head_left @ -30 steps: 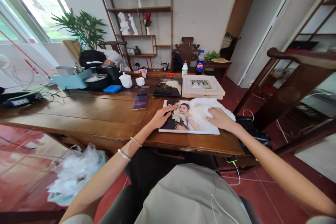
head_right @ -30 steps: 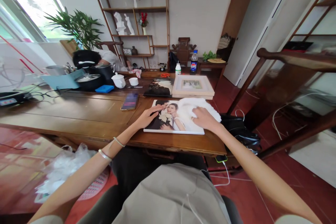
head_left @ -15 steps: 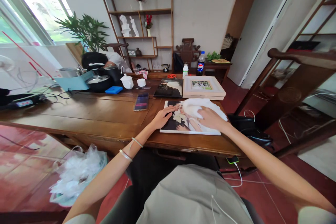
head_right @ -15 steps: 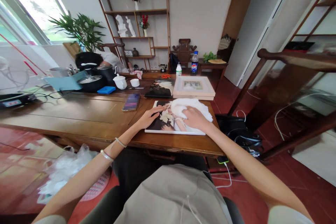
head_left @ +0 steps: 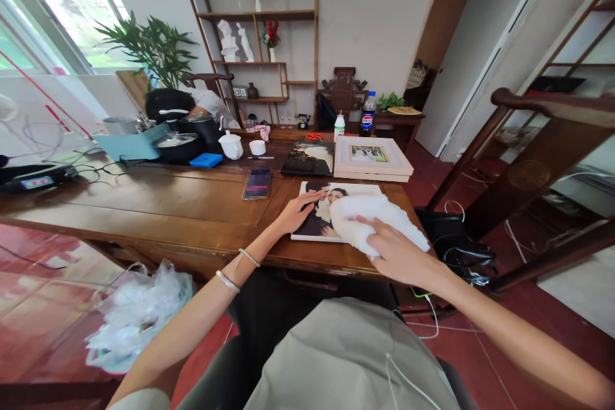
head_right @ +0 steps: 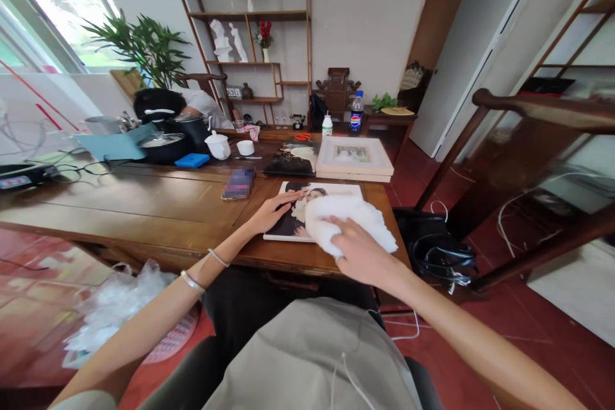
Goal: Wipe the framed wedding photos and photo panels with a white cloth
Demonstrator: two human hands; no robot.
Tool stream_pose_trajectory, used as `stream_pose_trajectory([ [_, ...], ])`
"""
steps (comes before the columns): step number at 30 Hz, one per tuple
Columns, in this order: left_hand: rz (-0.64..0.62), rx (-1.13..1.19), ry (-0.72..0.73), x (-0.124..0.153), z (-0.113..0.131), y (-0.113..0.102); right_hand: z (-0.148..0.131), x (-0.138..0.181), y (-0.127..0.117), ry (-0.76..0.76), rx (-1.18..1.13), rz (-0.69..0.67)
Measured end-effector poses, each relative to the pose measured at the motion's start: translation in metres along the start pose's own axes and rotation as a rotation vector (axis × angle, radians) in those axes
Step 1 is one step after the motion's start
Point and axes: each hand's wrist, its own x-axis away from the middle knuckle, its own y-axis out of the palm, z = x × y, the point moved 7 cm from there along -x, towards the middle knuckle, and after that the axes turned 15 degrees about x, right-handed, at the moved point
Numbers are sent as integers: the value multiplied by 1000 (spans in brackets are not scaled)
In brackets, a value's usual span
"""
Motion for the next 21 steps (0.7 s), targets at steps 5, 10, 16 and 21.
stream_pose_trajectory([
  [5,6,-11,-14,0,-1,0,12,-7,3,46,-15,59],
  [10,2,1,-17,0,-4,0,68,-54,25,140,60,38],
  [16,-9,-15,-23,0,-7,0,104,-86,33,201,143,-41],
  [21,0,10,-5,0,-6,-1,77,-65,20,112,203,-26],
])
